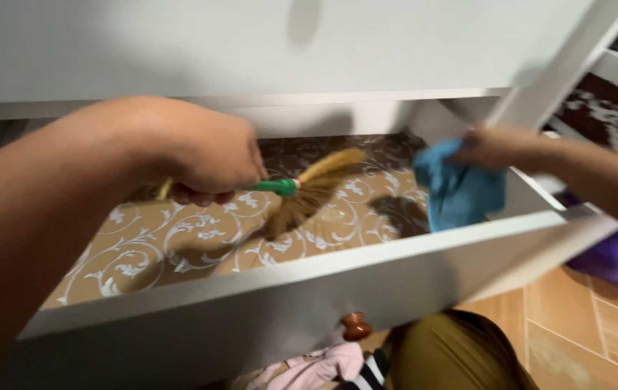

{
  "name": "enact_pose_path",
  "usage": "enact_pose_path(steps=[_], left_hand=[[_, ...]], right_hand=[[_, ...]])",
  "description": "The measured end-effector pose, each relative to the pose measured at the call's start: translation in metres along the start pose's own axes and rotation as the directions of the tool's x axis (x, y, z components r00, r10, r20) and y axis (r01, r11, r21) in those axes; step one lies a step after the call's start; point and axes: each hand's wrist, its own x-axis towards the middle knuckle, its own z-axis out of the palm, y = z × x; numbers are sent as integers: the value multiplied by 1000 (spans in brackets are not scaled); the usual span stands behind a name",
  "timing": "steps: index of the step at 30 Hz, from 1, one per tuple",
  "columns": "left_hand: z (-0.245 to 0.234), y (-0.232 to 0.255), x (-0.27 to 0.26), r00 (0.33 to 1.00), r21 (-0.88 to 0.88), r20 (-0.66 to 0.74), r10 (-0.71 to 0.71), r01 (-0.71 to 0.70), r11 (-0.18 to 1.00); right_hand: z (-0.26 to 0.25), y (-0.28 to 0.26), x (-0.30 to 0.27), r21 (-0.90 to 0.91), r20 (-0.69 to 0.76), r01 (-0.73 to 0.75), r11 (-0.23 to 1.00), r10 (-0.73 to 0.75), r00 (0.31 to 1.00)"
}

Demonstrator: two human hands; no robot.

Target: The person sweeps the inside of an open drawer with a small broom, then wipes the surface with a blue cloth. The drawer is empty and lined with patterned paper.

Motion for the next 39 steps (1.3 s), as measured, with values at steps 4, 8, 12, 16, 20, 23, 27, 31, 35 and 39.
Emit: enact_pose_path(steps=[4, 8, 12, 16, 20, 23, 27, 31, 35, 39], left_hand=[[-7, -24, 9, 1000, -75, -4, 2, -2, 997], [-20, -51, 22, 1000, -215, 30, 3, 3, 977], [-20, -65, 31, 999, -196, 15, 34, -30, 980], [-20, -65, 31, 999, -212, -21, -29, 24, 977], [-18, -68, 27, 998, -179, -27, -60, 54, 982], [-19, -73, 26, 998, -226, -19, -63, 57, 972], [-19, -75, 28, 997, -268, -37, -67, 55, 962], [-17, -79, 27, 997, -207, -49, -57, 46, 977], [-20, -75, 29, 996, -201, -61, -62, 48, 978], [-19, -79, 28, 997, -243, -54, -46, 32, 970]], right_hand=[[68, -37, 10, -277, 438, 7, 961, 120, 891], [91, -46, 9, -251, 729, -43, 967, 218, 649], [118, -79, 30, -125, 816, -21, 992, 114, 566], [131, -140, 52, 28, 700, 4, 1000, -23, 714], [85, -180, 43, 154, 595, 80, 985, -157, 788], [58, -187, 13, -64, 650, 91, 994, -28, 760], [95, -186, -24, 146, 738, 692, 707, -544, 400], [134, -195, -19, -80, 731, 866, 494, -561, 388], [115, -191, 6, -209, 536, 831, 515, -651, 538], [65, -180, 34, -39, 424, 572, 819, -505, 752]])
